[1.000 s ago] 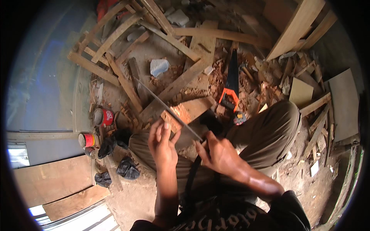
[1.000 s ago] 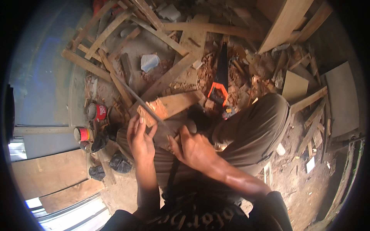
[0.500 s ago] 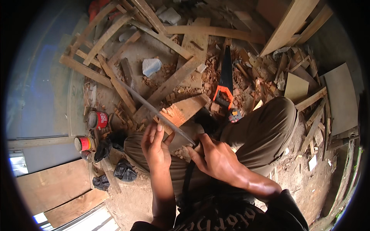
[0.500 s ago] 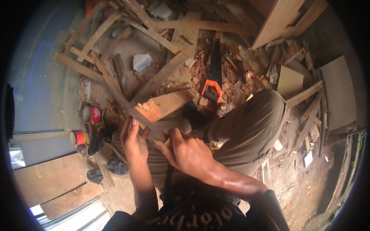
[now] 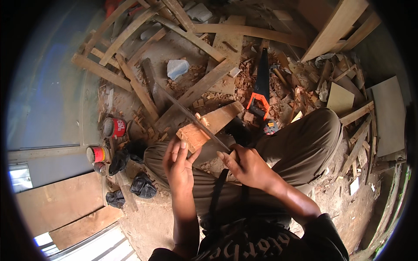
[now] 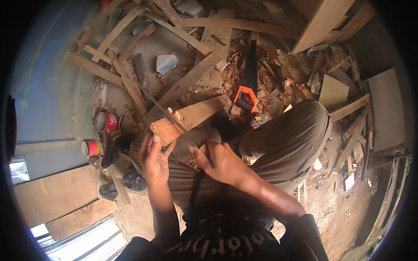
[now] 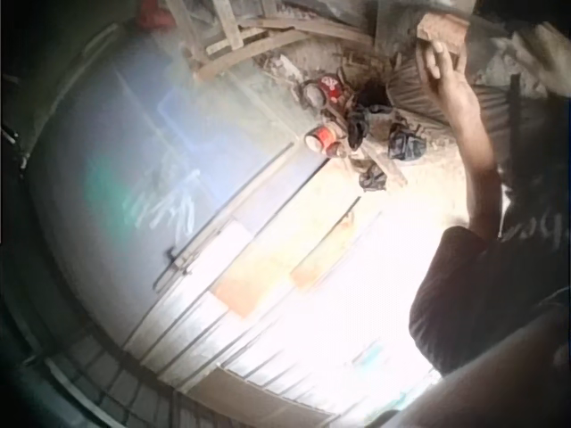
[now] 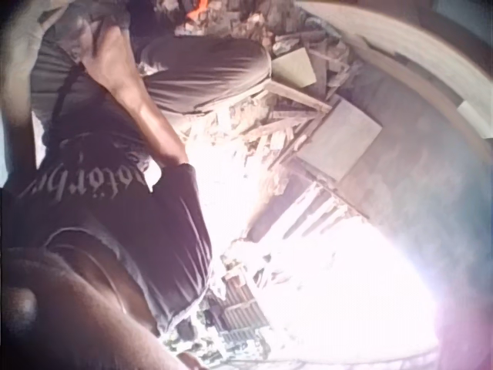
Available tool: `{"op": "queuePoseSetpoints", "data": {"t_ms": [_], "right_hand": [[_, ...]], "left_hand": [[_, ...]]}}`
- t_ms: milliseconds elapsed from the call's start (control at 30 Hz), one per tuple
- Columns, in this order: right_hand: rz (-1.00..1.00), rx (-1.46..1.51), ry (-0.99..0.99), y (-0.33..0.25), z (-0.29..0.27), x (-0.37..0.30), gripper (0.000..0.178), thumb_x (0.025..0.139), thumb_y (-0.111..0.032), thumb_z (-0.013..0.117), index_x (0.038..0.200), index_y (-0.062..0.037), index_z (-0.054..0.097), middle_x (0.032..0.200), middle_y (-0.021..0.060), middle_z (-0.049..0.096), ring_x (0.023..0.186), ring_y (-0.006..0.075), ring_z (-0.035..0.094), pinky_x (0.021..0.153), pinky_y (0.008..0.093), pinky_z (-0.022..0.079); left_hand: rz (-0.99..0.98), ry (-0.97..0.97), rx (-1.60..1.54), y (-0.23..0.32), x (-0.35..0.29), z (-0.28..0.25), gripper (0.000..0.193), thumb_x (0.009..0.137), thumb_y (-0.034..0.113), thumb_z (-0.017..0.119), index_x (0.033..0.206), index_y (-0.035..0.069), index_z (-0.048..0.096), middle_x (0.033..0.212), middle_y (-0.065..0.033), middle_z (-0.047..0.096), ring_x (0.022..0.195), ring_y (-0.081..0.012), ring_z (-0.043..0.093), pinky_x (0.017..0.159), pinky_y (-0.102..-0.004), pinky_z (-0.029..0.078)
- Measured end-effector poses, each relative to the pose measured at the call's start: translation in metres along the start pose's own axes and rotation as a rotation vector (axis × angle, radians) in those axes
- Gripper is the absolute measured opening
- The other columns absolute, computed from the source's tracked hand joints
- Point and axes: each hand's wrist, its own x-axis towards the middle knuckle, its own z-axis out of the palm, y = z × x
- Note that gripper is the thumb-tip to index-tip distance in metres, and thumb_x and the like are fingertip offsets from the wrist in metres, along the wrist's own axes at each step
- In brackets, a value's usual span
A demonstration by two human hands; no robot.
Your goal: The person sits on the floor and uses a hand saw to cut a piece of wood. They then use a knife to shave and shape the cut piece of wood.
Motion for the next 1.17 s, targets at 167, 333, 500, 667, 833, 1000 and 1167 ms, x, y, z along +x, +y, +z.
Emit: {"op": "queuePoseSetpoints", "data": {"t_ms": [167, 333, 500, 667, 833, 1000, 1167], "right_hand": [[-0.218, 0.025, 0.14, -0.058, 0.0, -0.021, 0.032, 0.096, -0.02, 0.068, 0.11, 0.0062, 0.056, 0.058, 0.0136, 0.064, 0.056, 0.0314, 0.07, 0.052, 0.034, 0.052], [-0.031, -0.249, 0.062, 0.005, 0.021, -0.018, 0.037, 0.097, -0.027, 0.065, 0.098, 0.0081, 0.053, 0.061, 0.0192, 0.066, 0.056, 0.0419, 0.067, 0.053, 0.0483, 0.055], [-0.104, -0.182, 0.091, -0.037, 0.008, -0.017, 0.036, 0.097, -0.027, 0.065, 0.098, 0.0073, 0.053, 0.067, 0.0211, 0.068, 0.06, 0.042, 0.068, 0.052, 0.0463, 0.055], [-0.292, -0.194, 0.177, -0.039, 0.01, -0.023, 0.038, 0.096, -0.027, 0.067, 0.097, 0.0083, 0.053, 0.06, 0.0207, 0.065, 0.056, 0.0418, 0.066, 0.049, 0.0465, 0.055], [-0.103, -0.26, 0.105, 0.0, 0.014, -0.016, 0.039, 0.096, -0.028, 0.066, 0.097, 0.0082, 0.053, 0.059, 0.0213, 0.064, 0.054, 0.0423, 0.066, 0.049, 0.0491, 0.054], [-0.224, -0.178, 0.104, -0.046, 0.009, -0.035, 0.036, 0.094, -0.022, 0.068, 0.111, 0.0063, 0.053, 0.066, 0.0174, 0.068, 0.058, 0.0352, 0.07, 0.051, 0.0422, 0.056], [0.047, -0.337, 0.076, 0.02, 0.009, -0.03, 0.038, 0.095, -0.026, 0.068, 0.11, 0.0054, 0.053, 0.067, 0.0203, 0.069, 0.058, 0.0376, 0.07, 0.051, 0.0442, 0.057]], "left_hand": [[-0.036, -0.077, 0.02, -0.008, 0.001, -0.012, 0.048, 0.1, 0.02, 0.062, 0.139, -0.004, 0.05, 0.134, -0.0141, 0.059, 0.123, -0.0239, 0.059, 0.102, -0.0455, 0.052], [0.008, -0.016, 0.09, -0.009, -0.011, -0.001, 0.041, 0.101, 0.023, 0.062, 0.13, -0.006, 0.058, 0.127, -0.0124, 0.063, 0.119, -0.0222, 0.061, 0.102, -0.0448, 0.052], [-0.003, 0.044, 0.06, -0.006, -0.003, 0.0, 0.038, 0.1, 0.02, 0.064, 0.129, -0.004, 0.06, 0.122, -0.0117, 0.066, 0.11, -0.0205, 0.065, 0.098, -0.0441, 0.055], [0.017, -0.014, -0.039, -0.014, -0.002, -0.013, 0.038, 0.099, 0.018, 0.067, 0.129, -0.004, 0.06, 0.118, -0.0105, 0.066, 0.104, -0.0194, 0.066, 0.093, -0.0423, 0.058], [-0.015, 0.085, 0.046, -0.004, -0.009, 0.002, 0.033, 0.098, 0.016, 0.066, 0.124, -0.003, 0.06, 0.118, -0.0098, 0.066, 0.105, -0.0194, 0.066, 0.092, -0.0415, 0.059], [-0.015, 0.081, -0.033, -0.015, -0.006, -0.008, 0.029, 0.096, 0.011, 0.067, 0.122, -0.002, 0.06, 0.118, -0.0095, 0.065, 0.105, -0.0182, 0.065, 0.09, -0.0423, 0.06], [-0.082, 0.015, 0.042, -0.005, -0.009, 0.003, 0.035, 0.095, 0.01, 0.068, 0.127, -0.001, 0.059, 0.12, -0.0113, 0.065, 0.115, -0.0205, 0.064, 0.091, -0.0458, 0.06]]}}
